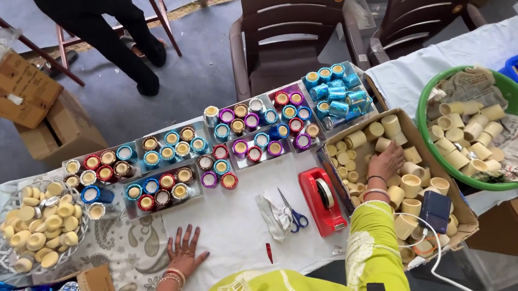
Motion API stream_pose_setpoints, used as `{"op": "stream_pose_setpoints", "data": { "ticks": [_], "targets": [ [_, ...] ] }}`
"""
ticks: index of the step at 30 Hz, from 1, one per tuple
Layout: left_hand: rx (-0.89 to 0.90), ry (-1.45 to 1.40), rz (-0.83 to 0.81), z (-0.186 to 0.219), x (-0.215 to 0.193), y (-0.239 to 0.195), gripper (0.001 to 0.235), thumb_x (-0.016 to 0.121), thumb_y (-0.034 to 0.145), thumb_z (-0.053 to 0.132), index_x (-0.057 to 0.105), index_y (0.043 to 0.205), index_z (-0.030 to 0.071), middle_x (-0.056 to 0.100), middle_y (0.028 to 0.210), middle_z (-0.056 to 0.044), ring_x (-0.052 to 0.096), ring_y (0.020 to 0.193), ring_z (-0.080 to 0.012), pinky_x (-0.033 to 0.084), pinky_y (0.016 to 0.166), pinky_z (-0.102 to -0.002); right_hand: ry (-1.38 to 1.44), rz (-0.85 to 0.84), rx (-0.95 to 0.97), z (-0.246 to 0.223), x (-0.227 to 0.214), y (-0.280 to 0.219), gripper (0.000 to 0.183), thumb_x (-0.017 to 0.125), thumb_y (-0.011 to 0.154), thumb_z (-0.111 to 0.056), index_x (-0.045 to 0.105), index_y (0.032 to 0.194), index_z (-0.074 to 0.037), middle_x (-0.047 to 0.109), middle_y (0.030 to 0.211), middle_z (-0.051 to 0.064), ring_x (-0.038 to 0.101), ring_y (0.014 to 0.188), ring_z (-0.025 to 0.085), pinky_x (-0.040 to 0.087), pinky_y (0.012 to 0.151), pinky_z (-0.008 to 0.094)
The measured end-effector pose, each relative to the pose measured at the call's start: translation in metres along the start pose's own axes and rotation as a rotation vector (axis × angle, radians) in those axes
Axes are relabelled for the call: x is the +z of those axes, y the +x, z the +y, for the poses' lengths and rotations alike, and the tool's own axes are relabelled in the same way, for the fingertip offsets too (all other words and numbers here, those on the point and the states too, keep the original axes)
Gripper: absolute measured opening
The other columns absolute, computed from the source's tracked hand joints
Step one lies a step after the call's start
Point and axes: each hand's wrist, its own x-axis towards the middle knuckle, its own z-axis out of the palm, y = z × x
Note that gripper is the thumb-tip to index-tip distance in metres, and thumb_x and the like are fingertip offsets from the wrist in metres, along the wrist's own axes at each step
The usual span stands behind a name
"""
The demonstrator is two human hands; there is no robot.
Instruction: The person wraps small cylindrical candle holders with shiny metallic foil. They pick up a candle holder, wrap it in red foil, and place it in a tray. They repeat this process with blue foil, placing the wrapped items into organized trays on the table.
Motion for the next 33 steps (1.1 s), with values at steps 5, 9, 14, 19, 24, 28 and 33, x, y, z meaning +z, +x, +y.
{"op": "stream_pose_setpoints", "data": {
  "ticks": [5, 9, 14, 19, 24, 28, 33],
  "targets": [
    [-0.020, -0.014, 0.001, 0.000, -0.001, 0.000, 0.096, 0.056, 0.090, 0.070, 0.004, 0.161, 0.034, -0.005, 0.170, 0.002, -0.012, 0.157, -0.0279, -0.007, 0.124, -0.057, 0.011, -0.210, 0.003, 0.017, 0.038, 0.011, 0.093, 0.090, 0.066, -0.022, 0.046, 0.147, -0.011, 0.054, 0.131, 0.019, 0.050, 0.123, 0.041, 0.036, 0.099, 0.060],
    [-0.013, -0.002, 0.009, 0.001, -0.001, -0.002, 0.096, 0.056, 0.089, 0.071, 0.004, 0.161, 0.034, -0.004, 0.170, 0.002, -0.010, 0.157, -0.0276, -0.006, 0.124, -0.056, 0.023, -0.239, 0.059, 0.009, 0.056, 0.003, 0.071, 0.091, 0.070, -0.027, 0.051, 0.125, -0.007, 0.055, 0.133, 0.020, 0.050, 0.127, 0.042, 0.039, 0.102, 0.060],
    [-0.006, -0.012, 0.028, 0.000, 0.001, 0.001, 0.096, 0.057, 0.089, 0.071, 0.005, 0.161, 0.034, -0.002, 0.170, 0.002, -0.010, 0.157, -0.0274, -0.005, 0.124, -0.057, 0.213, -0.351, 0.055, 0.007, 0.078, -0.011, 0.072, 0.085, 0.074, -0.022, 0.048, 0.133, -0.002, 0.058, 0.126, 0.026, 0.055, 0.120, 0.046, 0.046, 0.106, 0.053],
    [0.006, 0.009, 0.053, -0.001, 0.006, 0.001, 0.095, 0.056, 0.089, 0.071, 0.005, 0.160, 0.034, -0.003, 0.170, 0.003, -0.010, 0.156, -0.0271, -0.005, 0.123, -0.056, 0.527, -0.101, 0.204, -0.051, -0.025, -0.017, 0.063, 0.090, 0.078, -0.026, 0.054, 0.129, -0.014, 0.067, 0.117, 0.024, 0.063, 0.105, 0.042, 0.051, 0.088, 0.052],
    [0.003, -0.001, 0.050, -0.002, 0.007, 0.000, 0.095, 0.056, 0.090, 0.071, 0.005, 0.161, 0.034, -0.003, 0.170, 0.003, -0.010, 0.157, -0.0267, -0.005, 0.123, -0.056, 1.192, -0.061, 0.548, -0.107, -0.090, -0.046, 0.048, 0.081, 0.085, -0.022, 0.048, 0.118, -0.012, 0.068, 0.098, 0.012, 0.068, 0.071, 0.019, 0.055, 0.055, 0.033],
    [0.000, -0.015, 0.072, -0.004, 0.011, 0.000, 0.095, 0.056, 0.090, 0.069, 0.006, 0.161, 0.033, -0.001, 0.170, 0.003, -0.009, 0.157, -0.0272, -0.004, 0.123, -0.057, 1.086, -0.148, 0.118, -0.132, -0.110, -0.113, 0.035, 0.080, 0.088, -0.020, 0.055, 0.109, -0.007, 0.069, 0.089, 0.011, 0.067, 0.073, 0.017, 0.054, 0.063, 0.032],
    [0.009, -0.061, 0.148, -0.006, 0.023, 0.000, 0.094, 0.058, 0.089, 0.069, 0.010, 0.161, 0.033, 0.003, 0.170, 0.002, -0.005, 0.157, -0.0281, -0.003, 0.123, -0.059, 0.997, -0.494, 0.009, -0.148, -0.130, -0.214, 0.037, 0.083, 0.084, -0.026, 0.055, 0.093, -0.003, 0.062, 0.077, 0.013, 0.060, 0.069, 0.017, 0.050, 0.064, 0.034]
  ]
}}
